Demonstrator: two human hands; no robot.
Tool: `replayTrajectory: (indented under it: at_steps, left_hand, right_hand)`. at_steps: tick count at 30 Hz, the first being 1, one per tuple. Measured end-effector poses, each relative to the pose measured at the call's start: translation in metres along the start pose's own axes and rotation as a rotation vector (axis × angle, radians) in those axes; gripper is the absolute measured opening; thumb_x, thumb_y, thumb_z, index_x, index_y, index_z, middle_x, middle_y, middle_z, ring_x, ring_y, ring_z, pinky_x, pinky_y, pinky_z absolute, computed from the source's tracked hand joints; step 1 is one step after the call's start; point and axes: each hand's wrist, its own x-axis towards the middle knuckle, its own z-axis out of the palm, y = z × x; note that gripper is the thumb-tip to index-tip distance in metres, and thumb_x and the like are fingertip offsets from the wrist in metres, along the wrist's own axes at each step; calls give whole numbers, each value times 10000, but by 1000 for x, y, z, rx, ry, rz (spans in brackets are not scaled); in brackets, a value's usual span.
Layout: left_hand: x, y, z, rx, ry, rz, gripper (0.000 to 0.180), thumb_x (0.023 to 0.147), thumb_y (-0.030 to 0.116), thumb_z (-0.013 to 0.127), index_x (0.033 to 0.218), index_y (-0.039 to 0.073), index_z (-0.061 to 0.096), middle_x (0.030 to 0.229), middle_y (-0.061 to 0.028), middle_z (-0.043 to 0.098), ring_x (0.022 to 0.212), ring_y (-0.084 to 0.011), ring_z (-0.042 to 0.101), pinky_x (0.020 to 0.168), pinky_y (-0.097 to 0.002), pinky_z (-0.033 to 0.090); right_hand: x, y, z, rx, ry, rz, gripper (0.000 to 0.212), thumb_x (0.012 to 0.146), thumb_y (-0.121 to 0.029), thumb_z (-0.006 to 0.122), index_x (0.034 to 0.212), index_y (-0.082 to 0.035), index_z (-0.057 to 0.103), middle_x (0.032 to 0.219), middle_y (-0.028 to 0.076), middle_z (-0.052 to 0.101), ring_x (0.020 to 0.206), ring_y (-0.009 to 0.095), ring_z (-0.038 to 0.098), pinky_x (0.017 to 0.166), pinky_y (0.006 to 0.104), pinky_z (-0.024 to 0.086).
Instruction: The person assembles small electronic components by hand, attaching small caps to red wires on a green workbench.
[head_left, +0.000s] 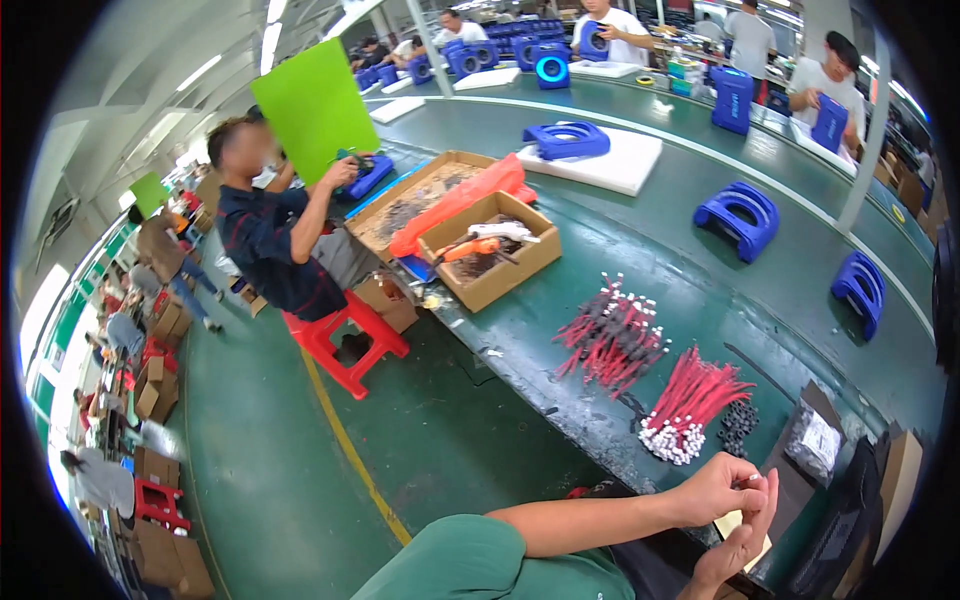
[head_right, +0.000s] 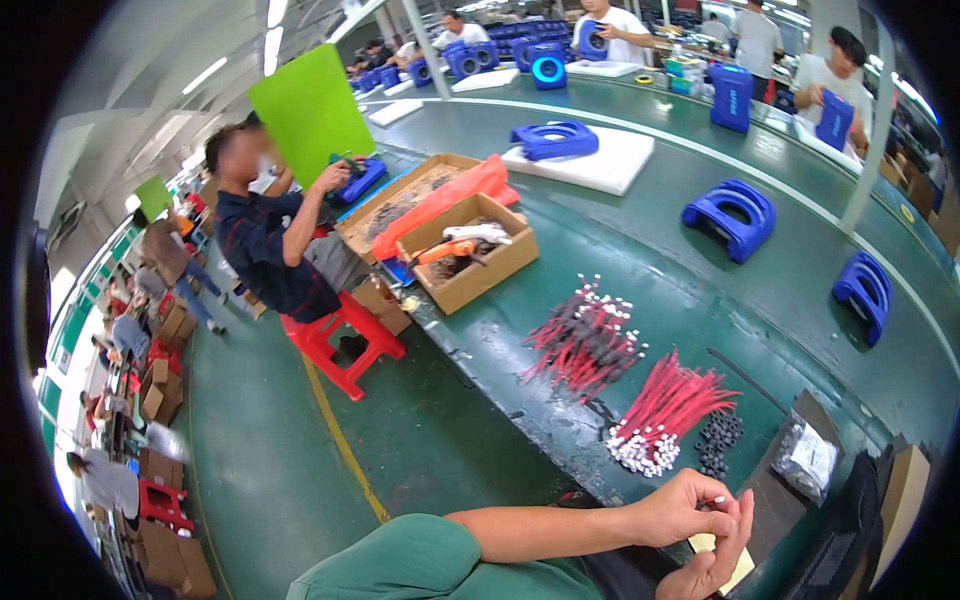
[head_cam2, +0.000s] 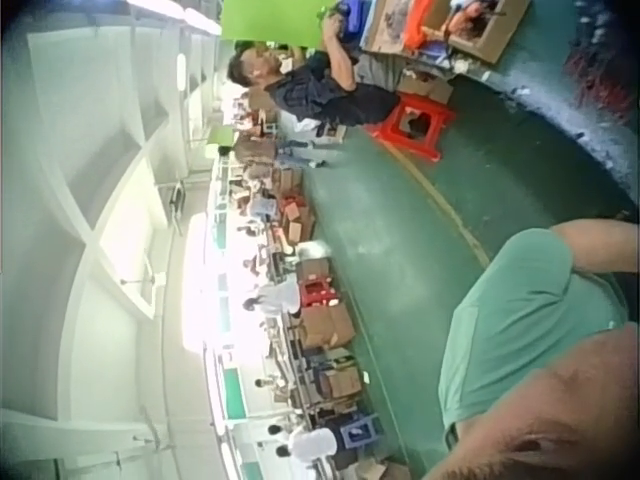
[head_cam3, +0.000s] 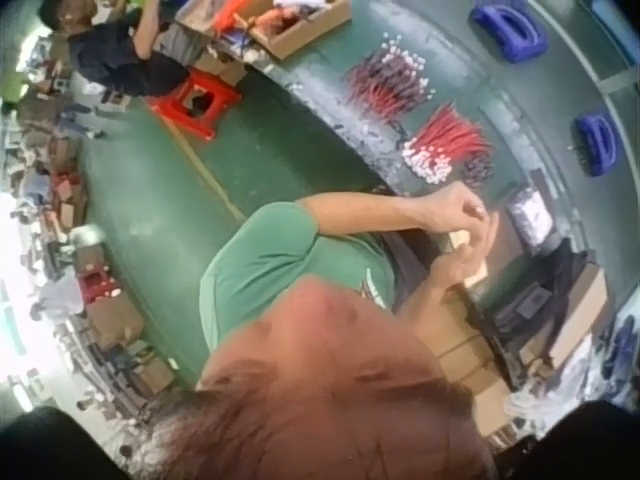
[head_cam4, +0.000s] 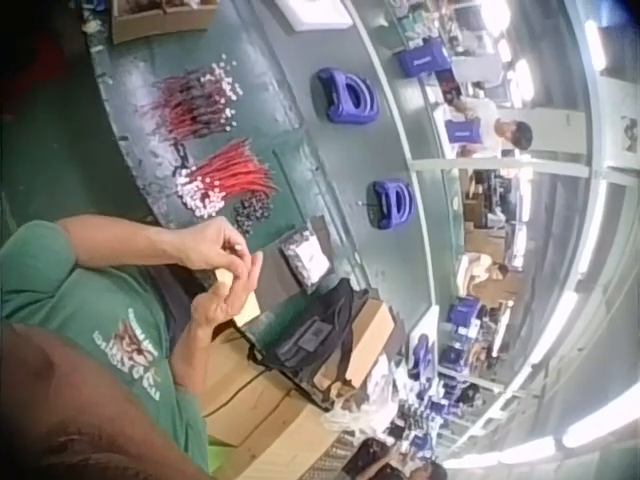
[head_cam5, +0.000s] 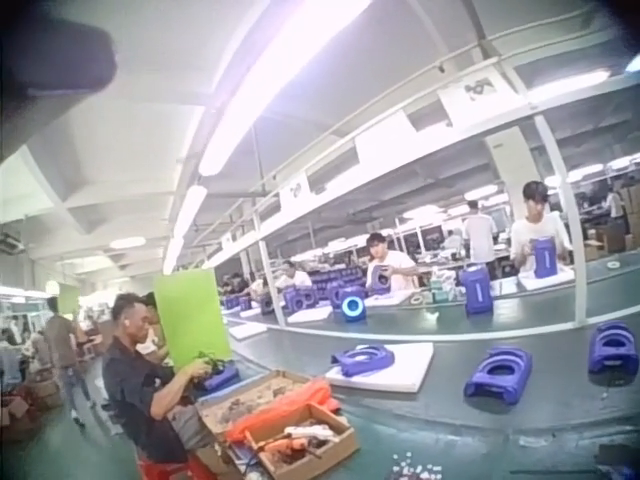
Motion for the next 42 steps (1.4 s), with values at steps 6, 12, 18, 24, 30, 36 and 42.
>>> replayTrajectory:
  at_steps: [6,12,18,24,30,36,42]
  left_hand:
    - [2,0,5,57,-31,76,214,821,137,554,671,-11,516,583,-1,491,541,-54,461,472,-222,385]
    - [-3,12,-4,305,-3,176,206,860,132,486,711,-9,470,615,-25,475,575,-80,412,521,-246,368]
    - [-1,12,-5,354,5,152,194,856,109,462,702,-8,453,605,-37,471,570,-91,417,513,-256,364]
    - [-3,14,-3,262,-76,144,203,827,121,519,679,0,451,597,-24,473,567,-75,418,504,-226,340]
    - [4,2,-6,82,15,21,244,721,135,673,640,32,467,612,16,499,567,-42,417,502,-208,323]
    - [7,4,10,104,0,25,179,745,132,641,660,21,529,638,18,539,571,-25,445,484,-196,366]
    - [14,-9,18,116,45,28,282,880,199,504,666,15,496,579,45,447,550,-15,389,477,-189,342]
  right_hand:
    - [30,-65,15,-2506,-524,-528,673,839,-459,489,1288,19,333,1303,175,367,1205,283,345,1011,378,245]
    - [-5,13,-23,-2928,-978,-467,687,840,-428,505,1296,45,303,1307,197,356,1196,283,357,987,354,276]
    - [-5,15,-20,-3053,-876,-506,670,851,-416,489,1293,50,302,1310,194,355,1176,283,385,975,353,292]
    - [1,8,-4,-3168,-978,-602,695,860,-485,417,1285,55,311,1291,192,380,1153,291,413,959,363,320]
    - [-3,12,-12,-2940,-971,-671,734,855,-526,386,1292,57,295,1281,201,391,1148,306,416,941,379,334]
    - [2,-29,10,-3056,-1009,-393,763,840,-513,375,1342,25,174,1358,180,269,1239,276,293,998,369,252]
    - [-5,13,-22,-2983,-985,-588,888,784,-588,466,1330,55,188,1354,213,249,1217,309,307,984,372,257]
